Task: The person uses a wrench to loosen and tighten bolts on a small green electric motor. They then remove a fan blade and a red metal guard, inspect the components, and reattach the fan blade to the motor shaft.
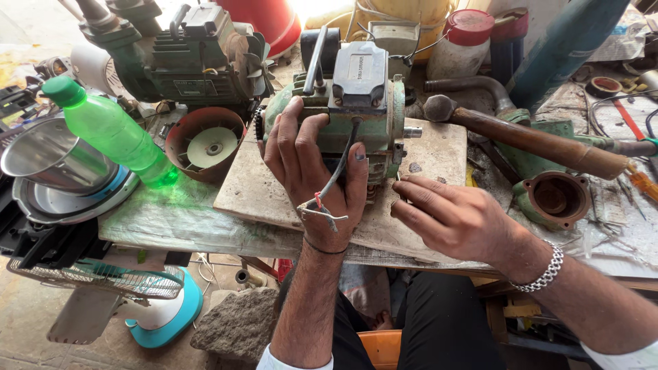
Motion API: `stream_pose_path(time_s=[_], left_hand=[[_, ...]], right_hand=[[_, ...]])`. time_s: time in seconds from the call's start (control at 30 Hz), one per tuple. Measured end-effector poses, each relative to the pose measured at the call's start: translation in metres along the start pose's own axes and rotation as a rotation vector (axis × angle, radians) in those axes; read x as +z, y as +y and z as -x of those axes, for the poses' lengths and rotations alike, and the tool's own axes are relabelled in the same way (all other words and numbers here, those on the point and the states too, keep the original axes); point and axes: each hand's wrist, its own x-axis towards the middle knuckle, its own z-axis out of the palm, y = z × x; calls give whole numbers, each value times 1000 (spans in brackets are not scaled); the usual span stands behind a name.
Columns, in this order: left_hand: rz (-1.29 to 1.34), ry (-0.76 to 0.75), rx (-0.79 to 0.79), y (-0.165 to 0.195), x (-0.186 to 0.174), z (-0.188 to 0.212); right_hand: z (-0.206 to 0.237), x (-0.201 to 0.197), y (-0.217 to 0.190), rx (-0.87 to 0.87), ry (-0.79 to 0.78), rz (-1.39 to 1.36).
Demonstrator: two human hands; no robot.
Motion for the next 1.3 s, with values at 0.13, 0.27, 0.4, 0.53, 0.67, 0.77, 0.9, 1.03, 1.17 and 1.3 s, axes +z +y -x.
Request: stream_pose_path(time_s=[0.13,0.27,0.4,0.53,0.67,0.77,0.9,1.03,1.17,1.3], left_hand=[[-1,10,12,0,0,-1],[-4,13,9,0,1,-1],[-9,2,1,-1,2,1],[0,2,4,-3,2,1],[12,15,11,-2,2,-1],[13,9,7,0,0,-1],[20,8,3,1,-1,0],[2,13,4,0,-1,-2],[0,9,8,1,-4,-3],[-15,7,9,2,-5,-2]], right_hand=[[1,6,1,165,113,-110],[0,15,3,293,213,-193],[1,20,7,372,273,-249],[1,22,12,311,279,-169],[1,17,19,229,232,-153],[-5,4,14,265,275,-199],[-13,-28,-4,242,340,-134],[-9,-63,-20,288,348,-68],[-14,-66,-20,114,329,-69],[-22,-69,-19,41,259,-15]])
